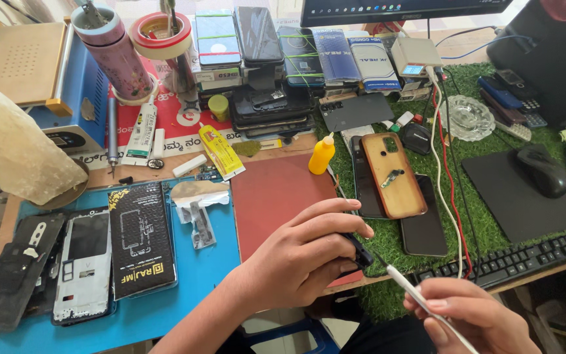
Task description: The person pries open the back cover of a smartphone using a white pry tool, then applies adhesive from a yellow glue bottle around the phone's edge and presses the back cover onto the phone body, working at a cluttered repair workbench.
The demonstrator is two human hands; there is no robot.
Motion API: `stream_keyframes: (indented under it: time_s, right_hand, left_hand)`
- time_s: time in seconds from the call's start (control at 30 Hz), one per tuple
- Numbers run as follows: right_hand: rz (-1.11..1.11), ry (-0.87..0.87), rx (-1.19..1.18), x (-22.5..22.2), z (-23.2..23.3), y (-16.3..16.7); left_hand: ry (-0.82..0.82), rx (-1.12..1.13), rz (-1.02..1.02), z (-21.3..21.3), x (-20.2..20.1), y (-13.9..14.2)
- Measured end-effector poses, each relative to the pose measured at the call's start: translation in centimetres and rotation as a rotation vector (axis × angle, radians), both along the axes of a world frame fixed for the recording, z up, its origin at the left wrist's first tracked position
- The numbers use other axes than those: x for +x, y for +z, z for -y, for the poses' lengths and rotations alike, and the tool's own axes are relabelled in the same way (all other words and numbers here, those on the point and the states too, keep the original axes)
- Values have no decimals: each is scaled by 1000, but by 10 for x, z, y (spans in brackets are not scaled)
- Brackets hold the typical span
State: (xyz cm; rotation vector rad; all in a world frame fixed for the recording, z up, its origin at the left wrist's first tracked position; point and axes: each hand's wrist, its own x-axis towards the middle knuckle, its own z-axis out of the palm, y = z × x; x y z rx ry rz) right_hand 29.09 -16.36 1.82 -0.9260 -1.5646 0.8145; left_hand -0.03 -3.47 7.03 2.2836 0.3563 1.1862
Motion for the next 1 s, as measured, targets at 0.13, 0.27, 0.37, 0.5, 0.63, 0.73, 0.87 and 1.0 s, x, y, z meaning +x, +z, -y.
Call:
stream_keyframes:
  time_s: [0.13,0.27,0.37,0.5,0.63,0.73,0.87,1.0]
  right_hand:
    - [6,0,-86,12,8,-13]
    - [22,-16,-94,16,13,-17]
    - [34,-11,-97,11,11,-12]
    - [142,-103,-71,-6,8,-2]
    - [284,-218,-58,-19,7,10]
    - [295,-238,-53,-27,7,17]
    - [244,-251,-4,-37,7,20]
    - [225,-269,32,-43,7,18]
  left_hand:
    - [-1,-2,-9,1,-2,1]
    - [10,-17,0,4,-2,3]
    - [13,-21,4,3,-1,5]
    - [10,-30,6,4,-1,6]
    - [18,-18,2,2,0,3]
    - [11,-35,-2,1,0,2]
    - [-12,-54,-6,-1,-1,3]
    - [-21,-45,-8,-3,-1,4]
